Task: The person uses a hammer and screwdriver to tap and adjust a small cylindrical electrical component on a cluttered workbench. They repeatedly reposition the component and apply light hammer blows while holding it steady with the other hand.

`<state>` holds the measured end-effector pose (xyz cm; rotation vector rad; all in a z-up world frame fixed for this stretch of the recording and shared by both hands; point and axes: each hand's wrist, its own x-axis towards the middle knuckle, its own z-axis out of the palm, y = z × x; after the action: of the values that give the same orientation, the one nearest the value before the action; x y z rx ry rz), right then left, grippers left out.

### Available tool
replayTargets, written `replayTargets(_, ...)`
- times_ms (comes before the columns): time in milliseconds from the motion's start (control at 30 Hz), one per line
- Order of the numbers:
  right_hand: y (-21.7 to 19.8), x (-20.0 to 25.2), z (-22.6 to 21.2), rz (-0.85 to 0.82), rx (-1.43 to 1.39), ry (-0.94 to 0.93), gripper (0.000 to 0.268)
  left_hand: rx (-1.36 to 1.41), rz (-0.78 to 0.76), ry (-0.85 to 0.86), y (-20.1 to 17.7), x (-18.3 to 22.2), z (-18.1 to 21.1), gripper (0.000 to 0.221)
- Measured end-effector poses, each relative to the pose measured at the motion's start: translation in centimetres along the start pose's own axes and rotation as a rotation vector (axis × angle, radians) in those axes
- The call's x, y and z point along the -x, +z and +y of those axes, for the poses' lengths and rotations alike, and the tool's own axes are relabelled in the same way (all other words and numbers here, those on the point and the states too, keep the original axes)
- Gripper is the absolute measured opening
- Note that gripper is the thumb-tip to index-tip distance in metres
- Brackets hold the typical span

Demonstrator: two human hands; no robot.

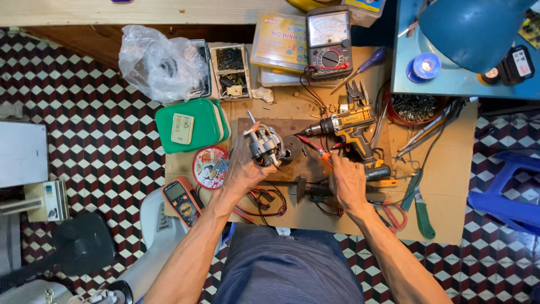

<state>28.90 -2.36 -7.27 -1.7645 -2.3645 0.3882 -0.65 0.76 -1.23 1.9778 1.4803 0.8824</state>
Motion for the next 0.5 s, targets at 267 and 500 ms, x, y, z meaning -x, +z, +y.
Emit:
replayTargets(267,-10.2,1.3,-5.1,-0.119,-0.954,0.473,0.047,0.052,0.089,-0.001,1.5,0.9,-1.0,0.102)
replayTargets(500,-10.6,1.5,-6.4,0.039,-1.276,0.6,0.04,0.144,0.107,-0.097,0.5,0.7,0.4,0.107)
